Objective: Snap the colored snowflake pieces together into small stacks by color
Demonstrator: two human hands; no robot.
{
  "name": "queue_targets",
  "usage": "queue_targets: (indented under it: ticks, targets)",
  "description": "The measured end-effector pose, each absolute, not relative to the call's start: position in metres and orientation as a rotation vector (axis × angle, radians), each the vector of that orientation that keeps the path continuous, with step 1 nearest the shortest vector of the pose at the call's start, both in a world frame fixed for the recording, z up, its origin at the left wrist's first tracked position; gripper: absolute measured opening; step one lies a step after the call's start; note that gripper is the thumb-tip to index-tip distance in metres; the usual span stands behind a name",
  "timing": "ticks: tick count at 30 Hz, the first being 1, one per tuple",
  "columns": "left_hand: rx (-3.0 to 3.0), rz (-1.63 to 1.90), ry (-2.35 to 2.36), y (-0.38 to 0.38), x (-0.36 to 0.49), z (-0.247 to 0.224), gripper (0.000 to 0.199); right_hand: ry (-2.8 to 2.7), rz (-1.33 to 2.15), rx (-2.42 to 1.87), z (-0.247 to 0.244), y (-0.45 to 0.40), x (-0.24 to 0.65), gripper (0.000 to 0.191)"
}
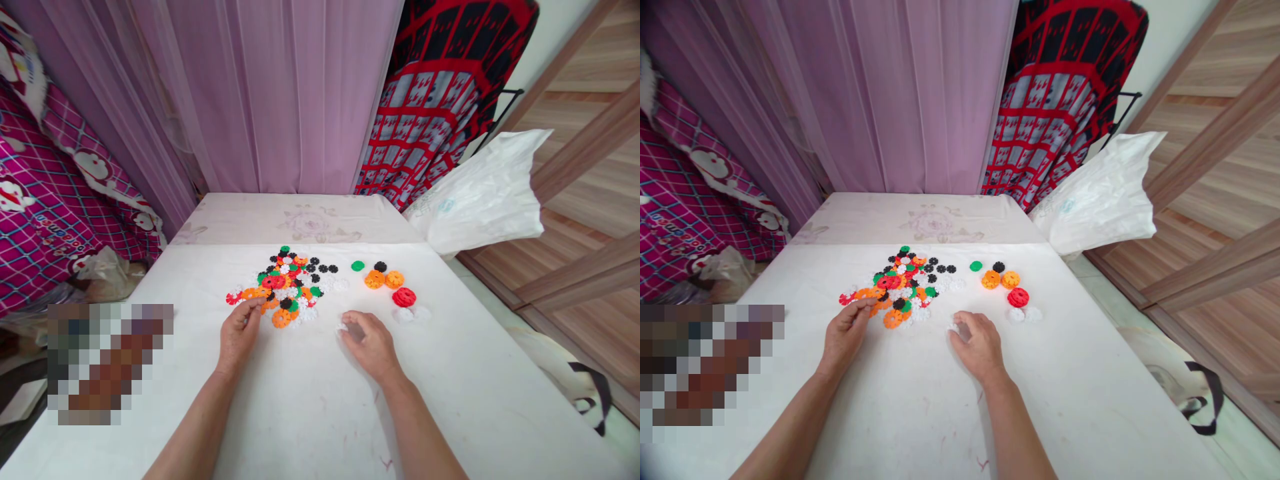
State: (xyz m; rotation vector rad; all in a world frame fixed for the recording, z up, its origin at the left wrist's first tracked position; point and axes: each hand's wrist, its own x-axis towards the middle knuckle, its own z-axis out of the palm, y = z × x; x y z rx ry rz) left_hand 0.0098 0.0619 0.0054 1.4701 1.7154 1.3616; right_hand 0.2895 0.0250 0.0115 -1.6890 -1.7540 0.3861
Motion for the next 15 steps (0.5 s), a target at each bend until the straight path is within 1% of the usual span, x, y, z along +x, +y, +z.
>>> queue_targets:
  ticks: [4,15]
  targets:
    - [1.481,1.350,1.724,0.062,0.009,0.006,0.032,-1.902,0.358,-1.648,0.010,0.024,0.287,0.027]
    - [1.507,1.350,1.678,0.064,0.011,0.007,0.032,-1.791,0.104,-1.689,-0.006,0.047,0.273,0.031]
